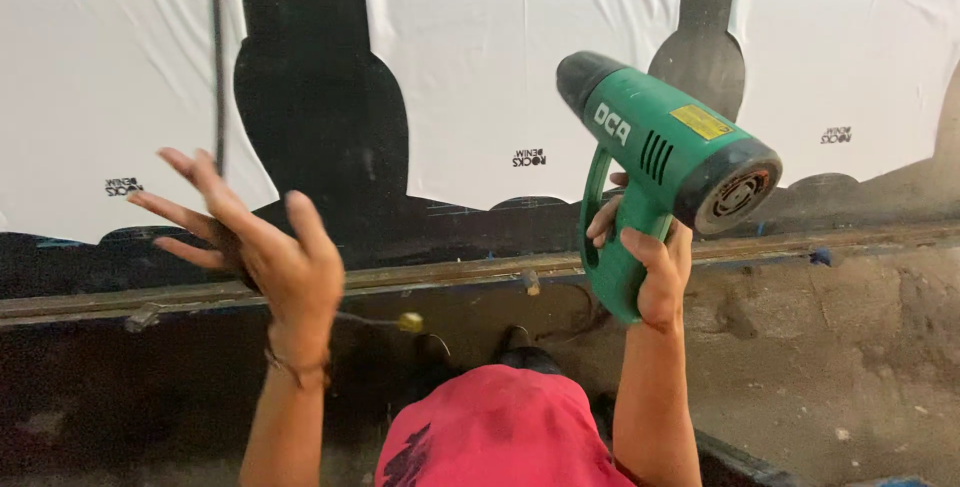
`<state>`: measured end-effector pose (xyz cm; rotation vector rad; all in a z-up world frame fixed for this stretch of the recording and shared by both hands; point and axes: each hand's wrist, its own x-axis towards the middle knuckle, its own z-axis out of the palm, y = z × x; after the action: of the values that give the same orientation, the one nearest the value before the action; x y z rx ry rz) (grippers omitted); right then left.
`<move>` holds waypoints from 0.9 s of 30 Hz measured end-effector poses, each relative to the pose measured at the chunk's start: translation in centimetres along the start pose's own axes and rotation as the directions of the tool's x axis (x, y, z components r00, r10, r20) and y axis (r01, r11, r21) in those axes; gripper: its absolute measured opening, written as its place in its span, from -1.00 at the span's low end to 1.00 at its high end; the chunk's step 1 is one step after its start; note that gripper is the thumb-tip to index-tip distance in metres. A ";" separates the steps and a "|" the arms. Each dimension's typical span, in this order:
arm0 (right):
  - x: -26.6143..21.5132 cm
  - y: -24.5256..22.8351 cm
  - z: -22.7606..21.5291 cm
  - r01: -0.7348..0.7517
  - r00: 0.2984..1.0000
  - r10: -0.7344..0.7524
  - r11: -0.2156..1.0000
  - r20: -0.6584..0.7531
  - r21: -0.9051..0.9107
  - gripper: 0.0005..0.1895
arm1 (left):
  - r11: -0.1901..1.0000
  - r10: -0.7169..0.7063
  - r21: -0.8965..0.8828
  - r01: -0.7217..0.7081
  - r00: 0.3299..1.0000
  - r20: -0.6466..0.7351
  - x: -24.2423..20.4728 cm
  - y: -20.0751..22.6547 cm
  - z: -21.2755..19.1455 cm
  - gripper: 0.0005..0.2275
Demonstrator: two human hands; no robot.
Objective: The person uses a green heat gun to apply heat to a white fabric sheet stretched over a black frame. They move the heat gun along the seams and edges while using their left hand to press and smooth the fabric against the frame.
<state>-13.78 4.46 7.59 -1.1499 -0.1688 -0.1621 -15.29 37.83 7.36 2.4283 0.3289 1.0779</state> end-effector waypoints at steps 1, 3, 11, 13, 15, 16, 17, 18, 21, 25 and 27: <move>-0.4 -0.5 -0.2 0.001 1.000 -0.001 1.000 -0.004 -0.003 -0.35 | 1.000 0.001 -0.004 -0.001 1.000 0.003 0.1 -1.8 0.7 -0.39; -0.9 -1.8 -0.6 -0.100 0.995 0.102 0.994 0.024 -0.048 -0.34 | 0.983 0.018 0.184 -0.012 0.999 -0.031 0.5 -5.3 2.5 -0.33; -1.2 -1.0 -3.3 -0.178 0.979 0.181 0.983 0.091 -0.039 -0.54 | 0.999 -0.055 0.010 0.054 0.987 0.154 0.6 -1.4 8.0 -0.27; -1.3 -0.2 -4.0 -0.141 0.980 0.147 0.989 0.132 -0.054 -0.62 | 0.992 -0.073 -0.087 0.088 0.984 0.161 0.2 -1.3 10.5 -0.25; -1.6 0.5 -4.7 -0.163 0.979 0.150 0.982 0.137 0.091 -0.59 | 0.993 0.108 0.028 -0.113 0.983 0.146 -1.1 -4.2 15.5 -0.20; -1.6 0.8 -5.0 -0.164 0.979 0.151 0.982 0.139 0.090 -0.59 | 0.993 0.106 0.028 -0.112 0.984 0.144 -1.9 -4.0 16.2 -0.20; -1.6 1.1 -5.4 -0.172 0.978 0.152 0.975 0.141 0.142 -0.53 | 0.995 0.100 -0.033 -0.095 0.971 0.219 -2.6 -3.8 17.0 -0.23; -1.6 1.4 -5.7 -0.180 0.978 0.154 0.964 0.142 0.194 -0.47 | 0.993 0.098 -0.094 -0.073 0.951 0.292 -3.4 -3.5 17.8 -0.26; -1.3 1.3 -6.3 -0.238 0.962 0.180 0.920 0.203 0.313 -0.40 | 0.986 0.144 -0.127 -0.108 0.935 0.323 -5.5 -3.6 20.0 -0.31; -1.5 2.0 -6.1 -0.235 0.966 0.195 0.936 0.169 0.261 -0.34 | 0.977 0.209 -0.045 -0.207 0.918 0.337 -7.7 -4.1 22.1 -0.43; -1.6 2.0 -6.1 -0.219 0.969 0.179 0.943 0.170 0.252 -0.42 | 0.944 0.313 -0.013 -0.330 0.883 0.351 -8.6 -4.4 23.0 -0.44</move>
<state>-14.58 -0.23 3.08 -0.8996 -0.1950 0.1228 -4.02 31.09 -13.82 2.7183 -0.1764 0.7413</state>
